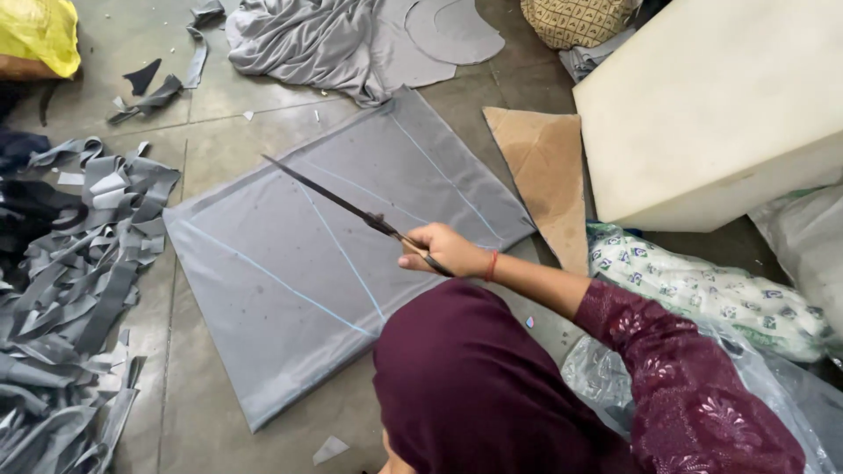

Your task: Tracing a cardboard template onto a piece of grey fabric using chalk and then cutting out the shape with scissors.

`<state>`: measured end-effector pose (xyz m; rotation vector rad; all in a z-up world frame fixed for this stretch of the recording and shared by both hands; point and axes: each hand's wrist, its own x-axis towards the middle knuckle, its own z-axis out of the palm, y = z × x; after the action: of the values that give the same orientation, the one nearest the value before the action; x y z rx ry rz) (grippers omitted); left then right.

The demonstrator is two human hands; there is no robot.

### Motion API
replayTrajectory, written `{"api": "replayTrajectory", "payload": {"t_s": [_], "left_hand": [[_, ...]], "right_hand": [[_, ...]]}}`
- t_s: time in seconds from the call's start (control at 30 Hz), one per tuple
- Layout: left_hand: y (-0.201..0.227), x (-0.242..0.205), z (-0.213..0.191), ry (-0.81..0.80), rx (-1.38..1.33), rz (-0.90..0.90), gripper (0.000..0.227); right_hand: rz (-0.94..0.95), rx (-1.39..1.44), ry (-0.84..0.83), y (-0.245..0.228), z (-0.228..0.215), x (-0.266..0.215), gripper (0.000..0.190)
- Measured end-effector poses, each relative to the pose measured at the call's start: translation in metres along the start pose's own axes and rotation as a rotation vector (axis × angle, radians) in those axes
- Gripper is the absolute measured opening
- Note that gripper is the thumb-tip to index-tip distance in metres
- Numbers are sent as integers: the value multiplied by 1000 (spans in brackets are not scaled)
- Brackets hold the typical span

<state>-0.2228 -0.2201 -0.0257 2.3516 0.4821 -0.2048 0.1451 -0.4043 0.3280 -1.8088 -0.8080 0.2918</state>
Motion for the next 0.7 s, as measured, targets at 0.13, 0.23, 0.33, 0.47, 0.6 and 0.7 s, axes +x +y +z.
{"api": "replayTrajectory", "payload": {"t_s": [0.13,0.23,0.33,0.47,0.6,0.7], "left_hand": [[76,93,-40,-52,-28,-55,37],[84,102,-57,-219,47,-26,57],[33,120,-47,-244,-112,184,61],[-88,165,-40,-472,-427,226,50],[-160,199,-64,-4,-648,-52,51],[-170,215,-81,329,-778,-180,66]], "right_hand": [[-72,-95,-114,-63,4,50,50],[-83,-289,-197,-95,9,68,57],[54,-424,-425,-110,23,69,59],[175,-562,-657,-53,44,48,64],[277,-689,-963,36,60,5,81],[359,-725,-1072,152,53,-50,107]]}}
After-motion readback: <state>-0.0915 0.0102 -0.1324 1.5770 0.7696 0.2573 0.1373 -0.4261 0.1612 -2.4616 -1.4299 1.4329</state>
